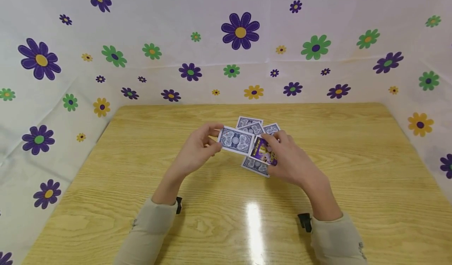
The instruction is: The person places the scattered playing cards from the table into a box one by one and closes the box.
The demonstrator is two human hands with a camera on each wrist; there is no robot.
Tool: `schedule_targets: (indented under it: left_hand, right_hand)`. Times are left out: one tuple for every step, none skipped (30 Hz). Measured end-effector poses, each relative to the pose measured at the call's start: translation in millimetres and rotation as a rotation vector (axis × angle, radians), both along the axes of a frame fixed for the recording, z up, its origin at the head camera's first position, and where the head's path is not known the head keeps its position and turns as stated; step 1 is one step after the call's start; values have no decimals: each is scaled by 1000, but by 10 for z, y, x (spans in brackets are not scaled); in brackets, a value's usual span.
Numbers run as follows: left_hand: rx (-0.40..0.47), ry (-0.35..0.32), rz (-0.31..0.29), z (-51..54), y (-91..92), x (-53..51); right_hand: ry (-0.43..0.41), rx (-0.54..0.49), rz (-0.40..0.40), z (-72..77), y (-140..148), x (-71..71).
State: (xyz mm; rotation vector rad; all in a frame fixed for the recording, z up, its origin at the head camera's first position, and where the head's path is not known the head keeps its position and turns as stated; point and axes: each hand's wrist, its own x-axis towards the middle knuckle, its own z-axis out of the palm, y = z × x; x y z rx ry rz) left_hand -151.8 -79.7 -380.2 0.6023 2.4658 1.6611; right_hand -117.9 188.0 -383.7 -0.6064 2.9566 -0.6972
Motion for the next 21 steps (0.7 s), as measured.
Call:
schedule_targets:
  left_hand:
    - [-3, 5, 0, 1, 5, 2]
    - [-4, 6, 0, 2, 9, 3]
    - [-7, 9, 0, 4, 13, 6]
    - [-9, 13, -1, 5, 15, 8]
    - [-11, 16, -1, 4, 17, 9]
    - [-13, 18, -2, 3, 19, 10]
    - [-15, 20, -2, 4, 20, 12]
    - [-16, 22, -2, 4, 22, 14]
    - [-19, 26, -4, 6, 25, 16]
    - [-22, 29, -6, 5, 28, 17]
    - [-24, 31, -7, 6, 31, 19]
    - [-28, 32, -9, 8, 34, 21]
    - [-31, 33, -10, 10, 37, 24]
    - [-34, 33, -11, 11, 40, 25]
    - [-35, 32, -12, 10, 42, 27]
    - [-37, 32, -12, 9, 42, 30]
    - [-37, 31, -12, 8, 42, 31]
    - [-40, 31, -12, 6, 43, 32]
    - [-42, 31, -10, 3, 43, 32]
    - [-43, 30, -8, 0, 44, 31]
    - [-44, 27, -4, -3, 45, 30]
  right_hand:
    - [0, 0, 0, -1, 0, 1]
    - [1, 0, 0, -2, 0, 1]
    - [1, 0, 1, -3, 0, 2]
    - [3, 2, 1, -4, 0, 3]
    - [3, 5, 2, -4, 0, 4]
    - [5, 7, 3, -5, 0, 5]
    - [6, 9, 4, -5, 1, 6]
    - [7, 11, 5, -5, 1, 5]
    - [8, 12, 7, -5, 2, 5]
    - [10, 13, 8, -5, 3, 4]
    - [10, 14, 10, -5, 3, 3]
    - [11, 15, 12, -5, 3, 2]
    - [11, 15, 13, -5, 3, 0]
    - [10, 15, 14, -5, 3, -1]
    - [9, 16, 14, -5, 3, -1]
    - [7, 17, 15, -5, 2, -2]
    - [5, 18, 15, -4, 1, -2]
    - [4, 21, 15, -4, 1, -2]
    - [3, 21, 15, -4, 1, -3]
    - [2, 22, 15, -4, 1, -3]
    - [2, 24, 16, -3, 1, -3]
